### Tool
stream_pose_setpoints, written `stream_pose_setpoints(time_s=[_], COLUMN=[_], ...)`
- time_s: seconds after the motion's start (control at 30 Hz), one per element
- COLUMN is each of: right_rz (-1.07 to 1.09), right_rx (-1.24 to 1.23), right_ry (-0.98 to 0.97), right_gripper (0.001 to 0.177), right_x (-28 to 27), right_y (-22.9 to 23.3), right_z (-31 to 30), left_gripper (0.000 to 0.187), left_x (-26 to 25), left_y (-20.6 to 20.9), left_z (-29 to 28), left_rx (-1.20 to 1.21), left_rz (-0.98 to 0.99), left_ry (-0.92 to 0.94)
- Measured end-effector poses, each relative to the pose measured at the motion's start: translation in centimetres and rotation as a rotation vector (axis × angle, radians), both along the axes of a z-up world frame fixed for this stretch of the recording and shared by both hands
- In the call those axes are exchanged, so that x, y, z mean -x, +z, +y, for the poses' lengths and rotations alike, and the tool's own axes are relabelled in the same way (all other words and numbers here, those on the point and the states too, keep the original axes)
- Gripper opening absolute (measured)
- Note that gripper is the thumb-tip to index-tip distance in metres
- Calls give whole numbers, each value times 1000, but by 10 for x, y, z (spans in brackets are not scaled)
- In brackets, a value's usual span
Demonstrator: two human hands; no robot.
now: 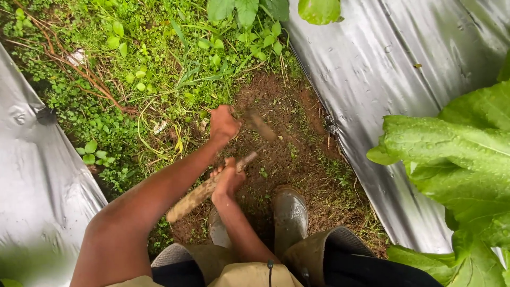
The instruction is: The person walks between rows of lettuce plants and uses a hand hoe to remove weeds from the soil path between the plastic mulch beds. The person repeatedly strikes the ground with the hoe and pulls out weeds by hand.
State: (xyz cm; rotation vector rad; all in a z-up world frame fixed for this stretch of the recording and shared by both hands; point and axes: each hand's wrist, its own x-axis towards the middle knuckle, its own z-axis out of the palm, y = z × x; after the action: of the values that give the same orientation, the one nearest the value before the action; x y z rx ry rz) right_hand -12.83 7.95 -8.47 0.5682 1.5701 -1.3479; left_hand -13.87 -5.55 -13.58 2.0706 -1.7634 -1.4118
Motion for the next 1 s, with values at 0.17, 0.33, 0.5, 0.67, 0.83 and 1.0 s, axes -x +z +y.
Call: stream_pose_setpoints(time_s=[0.17,0.33,0.5,0.67,0.83,1.0], right_rz=[18,96,94,62,99,93], right_rx=[-14,-65,7,-12,6,27], right_ry=[-1,125,-11,74,77,-38], right_gripper=[17,14,16,12,13,13], right_x=[-4,-16,-12,-15,-4,4], right_y=[8,14,5,-14,-21,12], right_z=[1,8,4,16,9,7], left_gripper=[12,22,30,32,32,36], left_x=[-13,-17,-13,-24,-20,-25], left_y=[-9,-26,26,28,57,19], left_z=[4,7,13,18,27,28], left_rx=[13,-15,-39,180,305,315], left_rz=[24,-35,-57,-319,-289,-307], left_ry=[20,-28,-82,-366,-568,-632])
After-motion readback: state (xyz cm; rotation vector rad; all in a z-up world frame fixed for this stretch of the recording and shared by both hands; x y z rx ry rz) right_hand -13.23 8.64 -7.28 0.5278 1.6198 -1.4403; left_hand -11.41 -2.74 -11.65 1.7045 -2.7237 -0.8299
